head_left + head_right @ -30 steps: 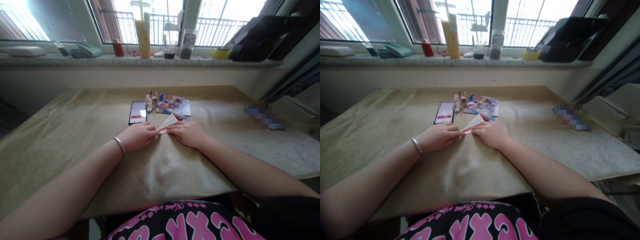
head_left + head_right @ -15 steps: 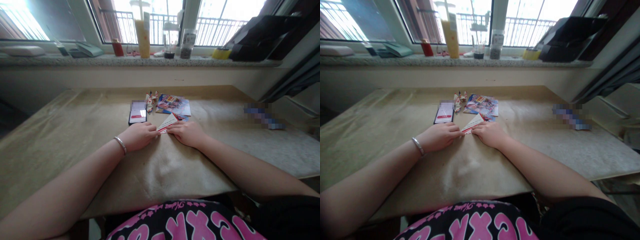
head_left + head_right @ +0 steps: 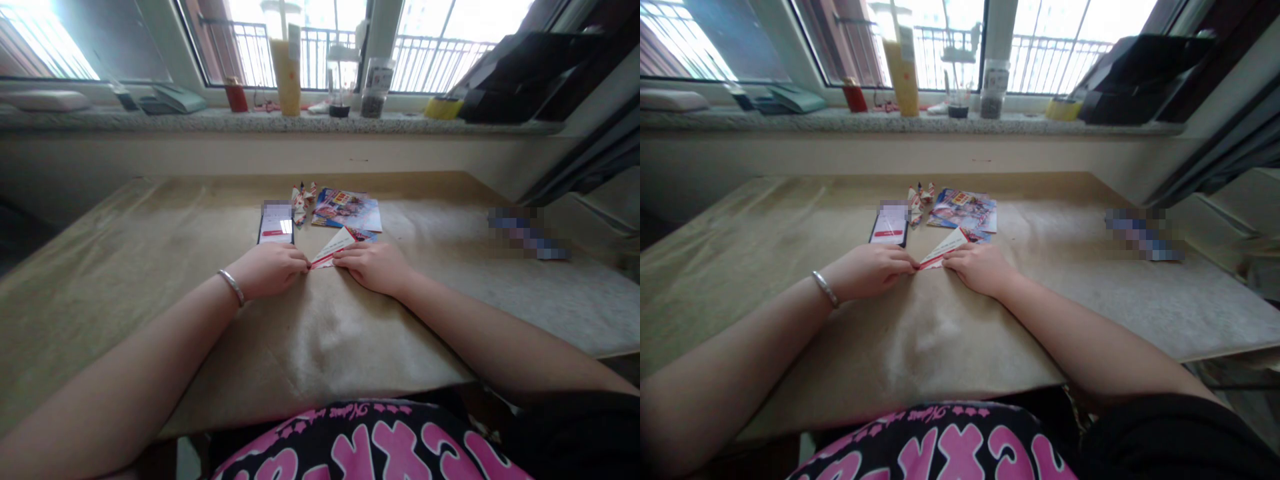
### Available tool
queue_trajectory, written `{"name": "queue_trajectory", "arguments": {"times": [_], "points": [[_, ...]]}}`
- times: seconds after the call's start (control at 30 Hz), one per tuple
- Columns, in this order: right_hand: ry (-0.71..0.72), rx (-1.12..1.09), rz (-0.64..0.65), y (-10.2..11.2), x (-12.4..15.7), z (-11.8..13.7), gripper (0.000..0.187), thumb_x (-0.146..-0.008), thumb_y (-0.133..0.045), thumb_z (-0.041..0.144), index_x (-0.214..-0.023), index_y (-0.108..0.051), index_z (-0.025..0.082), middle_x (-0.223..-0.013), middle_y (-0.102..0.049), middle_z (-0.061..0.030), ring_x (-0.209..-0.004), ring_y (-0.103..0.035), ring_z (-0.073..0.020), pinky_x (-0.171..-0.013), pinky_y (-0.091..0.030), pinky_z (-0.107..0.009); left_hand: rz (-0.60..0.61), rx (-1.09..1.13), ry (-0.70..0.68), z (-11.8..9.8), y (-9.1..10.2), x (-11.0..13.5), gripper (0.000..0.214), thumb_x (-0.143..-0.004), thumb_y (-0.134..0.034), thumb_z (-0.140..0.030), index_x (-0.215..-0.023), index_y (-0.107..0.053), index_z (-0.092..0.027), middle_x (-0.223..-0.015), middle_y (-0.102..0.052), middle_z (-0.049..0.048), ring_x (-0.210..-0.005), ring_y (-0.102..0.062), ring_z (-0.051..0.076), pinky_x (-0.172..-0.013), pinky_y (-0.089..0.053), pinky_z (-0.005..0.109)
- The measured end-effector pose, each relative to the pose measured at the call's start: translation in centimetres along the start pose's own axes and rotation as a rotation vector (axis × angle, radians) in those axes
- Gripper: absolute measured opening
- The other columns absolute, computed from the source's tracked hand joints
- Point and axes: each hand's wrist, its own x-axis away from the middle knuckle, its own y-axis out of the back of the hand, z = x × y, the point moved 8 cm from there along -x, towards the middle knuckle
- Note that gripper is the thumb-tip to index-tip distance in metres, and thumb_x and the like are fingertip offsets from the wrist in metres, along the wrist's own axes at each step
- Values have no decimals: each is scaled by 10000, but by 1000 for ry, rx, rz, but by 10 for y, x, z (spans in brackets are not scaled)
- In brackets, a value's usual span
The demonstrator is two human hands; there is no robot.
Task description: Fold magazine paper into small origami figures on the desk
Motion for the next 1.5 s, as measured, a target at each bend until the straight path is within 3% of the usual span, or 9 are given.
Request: {"name": "queue_trajectory", "arguments": {"times": [0.2, 0.37, 0.6, 0.73, 0.9, 1.1, 1.5], "points": [[33, -12, -31, 0, 1, 1, 306, -882, -463, 196, -1103, -671, 239, -1134, -678, -10, -1031, -621, -179, -855, -483, -295, -24, 77, 35, 6, -2, 2, 275, -774, -450, -102, -921, -659, -204, -961, -665, 31, -883, -601, 163, -797, -480, 274], [41, -50, -55, 0, 0, 2, 309, -899, -442, 188, -1103, -671, 223, -1137, -675, -29, -1037, -620, -187, -876, -491, -329, -88, 23, -3, -2, -3, -1, 321, -833, -446, -159, -1101, -617, -208, -940, -630, 56, -853, -568, 174, -770, -478, 288], [164, -158, -68, -1, -3, 6, 307, -907, -454, 167, -1101, -668, 271, -1125, -681, -6, -1146, -558, -180, -1052, -357, -436, -86, 81, -75, -15, 1, -2, 260, -830, -445, -166, -915, -689, -198, -841, -632, 56, -798, -575, 157, -735, -482, 268], [176, -204, -62, -4, -4, 4, 339, -891, -455, 127, -1107, -665, 282, -1138, -675, 13, -1144, -553, -174, -1045, -370, -421, -137, 158, -93, -16, -2, -3, 228, -852, -436, -148, -920, -652, -174, -967, -636, 65, -919, -571, 157, -828, -479, 270], [170, -256, -91, -5, -6, 2, 352, -876, -438, 99, -1064, -689, 259, -1108, -689, 6, -1096, -572, -167, -982, -439, -368, -193, 262, -85, -13, -10, -5, 274, -902, -416, -189, -1108, -595, -178, -1141, -607, 86, -1078, -557, 163, -940, -462, 304], [176, -240, -119, -3, -7, 2, 349, -885, -419, 112, -1088, -674, 236, -1145, -667, -50, -1090, -566, -172, -951, -461, -374, -161, 232, -14, -12, -13, -8, 249, -896, -415, -194, -1038, -620, -192, -1103, -612, 74, -1026, -588, 165, -879, -485, 283], [257, -93, -149, 6, -4, 13, 273, -923, -455, 249, -1085, -670, 292, -1055, -694, 4, -1026, -569, -177, -1002, -389, -406, -146, 120, -11, -13, -14, -13, 219, -903, -408, -220, -973, -612, -188, -1014, -617, 50, -900, -590, 148, -770, -462, 246]]}}
